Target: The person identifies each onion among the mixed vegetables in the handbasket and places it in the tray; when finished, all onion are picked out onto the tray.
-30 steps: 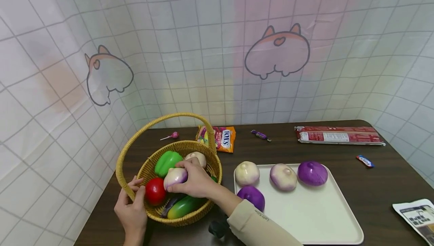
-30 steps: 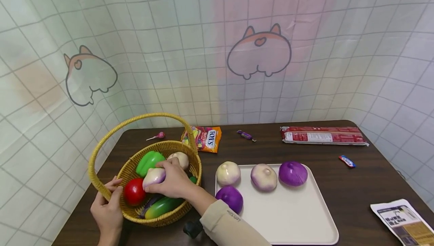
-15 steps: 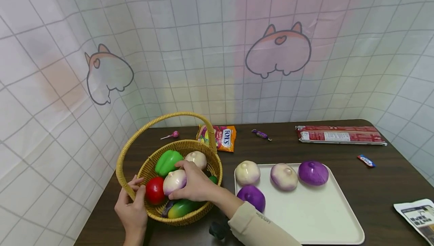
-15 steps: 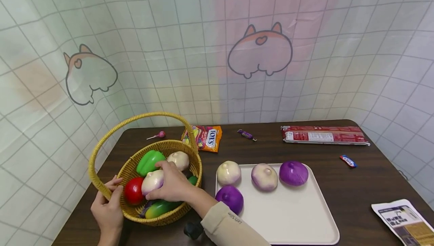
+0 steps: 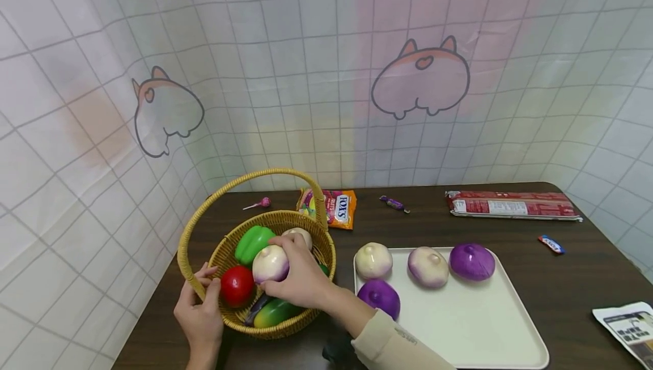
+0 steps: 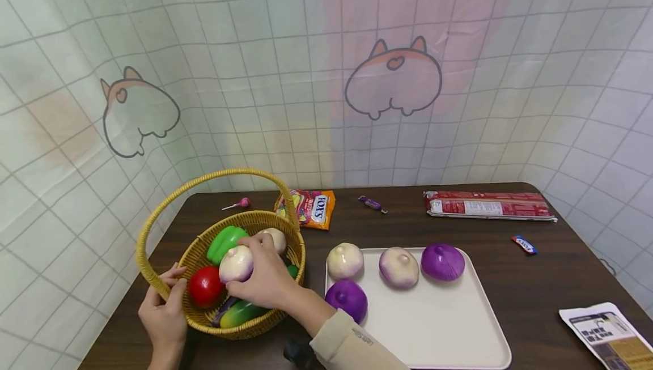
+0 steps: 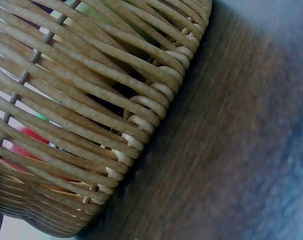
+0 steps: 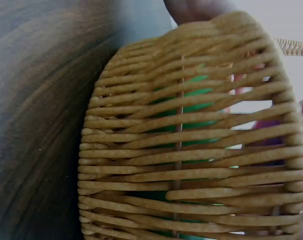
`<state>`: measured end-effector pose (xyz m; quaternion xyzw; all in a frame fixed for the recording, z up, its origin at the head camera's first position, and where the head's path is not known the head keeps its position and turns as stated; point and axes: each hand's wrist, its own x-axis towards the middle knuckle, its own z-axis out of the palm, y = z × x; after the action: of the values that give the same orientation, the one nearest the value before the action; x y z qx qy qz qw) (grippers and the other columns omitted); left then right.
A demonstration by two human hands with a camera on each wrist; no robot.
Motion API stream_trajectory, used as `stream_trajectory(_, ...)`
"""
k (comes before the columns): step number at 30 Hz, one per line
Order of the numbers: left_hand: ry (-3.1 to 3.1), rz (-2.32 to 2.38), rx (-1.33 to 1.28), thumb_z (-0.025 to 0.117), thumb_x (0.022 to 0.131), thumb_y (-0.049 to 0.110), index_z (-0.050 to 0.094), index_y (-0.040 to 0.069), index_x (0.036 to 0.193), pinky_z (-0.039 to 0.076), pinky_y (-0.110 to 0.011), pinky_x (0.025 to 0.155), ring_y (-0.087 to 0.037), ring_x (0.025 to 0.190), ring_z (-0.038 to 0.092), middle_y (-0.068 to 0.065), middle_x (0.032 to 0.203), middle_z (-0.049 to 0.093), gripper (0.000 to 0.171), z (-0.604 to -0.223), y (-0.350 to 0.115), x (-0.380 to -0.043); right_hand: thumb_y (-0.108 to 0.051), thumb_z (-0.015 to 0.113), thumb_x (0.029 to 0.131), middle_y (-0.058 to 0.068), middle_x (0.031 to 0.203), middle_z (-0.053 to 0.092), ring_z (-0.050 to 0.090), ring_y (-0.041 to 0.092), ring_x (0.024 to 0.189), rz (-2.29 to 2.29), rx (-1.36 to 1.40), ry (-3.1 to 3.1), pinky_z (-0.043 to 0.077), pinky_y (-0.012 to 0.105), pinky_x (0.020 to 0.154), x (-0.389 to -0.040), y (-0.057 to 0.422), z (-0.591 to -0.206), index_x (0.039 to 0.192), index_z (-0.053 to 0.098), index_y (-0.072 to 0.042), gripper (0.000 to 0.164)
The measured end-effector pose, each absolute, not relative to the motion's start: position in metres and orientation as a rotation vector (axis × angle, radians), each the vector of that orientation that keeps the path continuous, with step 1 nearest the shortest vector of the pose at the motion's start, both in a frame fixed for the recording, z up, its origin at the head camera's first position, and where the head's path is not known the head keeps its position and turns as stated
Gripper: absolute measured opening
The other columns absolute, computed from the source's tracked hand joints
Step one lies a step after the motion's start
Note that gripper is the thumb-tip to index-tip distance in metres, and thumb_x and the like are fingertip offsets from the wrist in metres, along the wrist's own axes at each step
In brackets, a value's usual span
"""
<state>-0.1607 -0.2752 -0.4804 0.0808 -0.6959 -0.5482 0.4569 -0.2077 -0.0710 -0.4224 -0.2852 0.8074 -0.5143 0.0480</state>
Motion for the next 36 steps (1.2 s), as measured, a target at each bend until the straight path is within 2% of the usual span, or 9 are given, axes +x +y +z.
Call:
stream_trajectory(5,-1.722,-1.339,0.198,0.063,0.083,-0.014,0.059,-0.009,0.076,0.050,-0.022,0.097,-0.024,0.112,0.065,-0.021,0.099,0.071,0.010,-0.480,-0.276,-0.161,-0.026,0.077,0.074,0.004,0.138,0.034,0.052,0.017,0.111,-1.617,-0.966,2.488,0.048,0.033,0.094,-0.200,-0.060,-0.418,0.136,0.048,-0.023,0.068)
stream_trajectory(9,-1.724,-1.338,0.208,0.063,0.083,-0.014,0.058,-0.009,0.076,0.050,-0.021,0.096,-0.024,0.112,0.065,-0.021,0.099,0.071,0.010,-0.481,-0.277,-0.160,-0.026,0.079,0.074,0.002,0.134,0.038,0.052,0.017,0.111,-1.623,-0.945,2.513,0.049,0.035,0.095,-0.195,-0.047,-0.412,0.136,0.049,-0.025,0.069)
stream_trajectory(16,-1.721,-1.341,0.220,0.063,0.083,-0.015,0.057,-0.009,0.076,0.050,-0.021,0.096,-0.023,0.112,0.065,-0.022,0.099,0.071,0.011,-0.483,-0.278,-0.159,-0.026,0.079,0.070,-0.002,0.133,0.044,0.053,0.013,0.112,-1.632,-0.916,2.577,0.050,0.034,0.095,-0.185,-0.028,-0.410,0.144,0.033,-0.024,0.088)
stream_trajectory(25,-1.719,-1.340,0.208,0.063,0.083,-0.015,0.057,-0.009,0.075,0.050,-0.022,0.096,-0.025,0.112,0.065,-0.022,0.098,0.071,0.011,-0.483,-0.277,-0.159,-0.016,0.083,0.065,0.000,0.131,0.046,0.053,0.014,0.114,-1.917,-0.977,2.581,0.050,0.035,0.097,-0.183,-0.001,-0.412,0.134,0.044,-0.022,0.079)
stream_trajectory(32,-1.719,-1.345,0.205,0.063,0.083,-0.013,0.058,-0.009,0.075,0.050,-0.023,0.097,-0.025,0.112,0.065,-0.021,0.098,0.071,0.011,-0.481,-0.276,-0.160,-0.018,0.084,0.064,-0.005,0.131,0.045,0.050,0.014,0.115,-1.824,-0.925,2.721,0.047,0.037,0.096,-0.182,0.025,-0.419,0.133,0.045,-0.026,0.080)
stream_trajectory(36,-1.721,-1.352,0.198,0.063,0.084,-0.012,0.058,-0.009,0.076,0.050,-0.023,0.097,-0.024,0.112,0.065,-0.021,0.098,0.071,0.010,-0.481,-0.276,-0.161,-0.018,0.084,0.065,-0.005,0.132,0.045,0.050,0.014,0.115,-1.780,-0.940,2.789,0.047,0.038,0.096,-0.183,0.045,-0.422,0.133,0.046,-0.023,0.078)
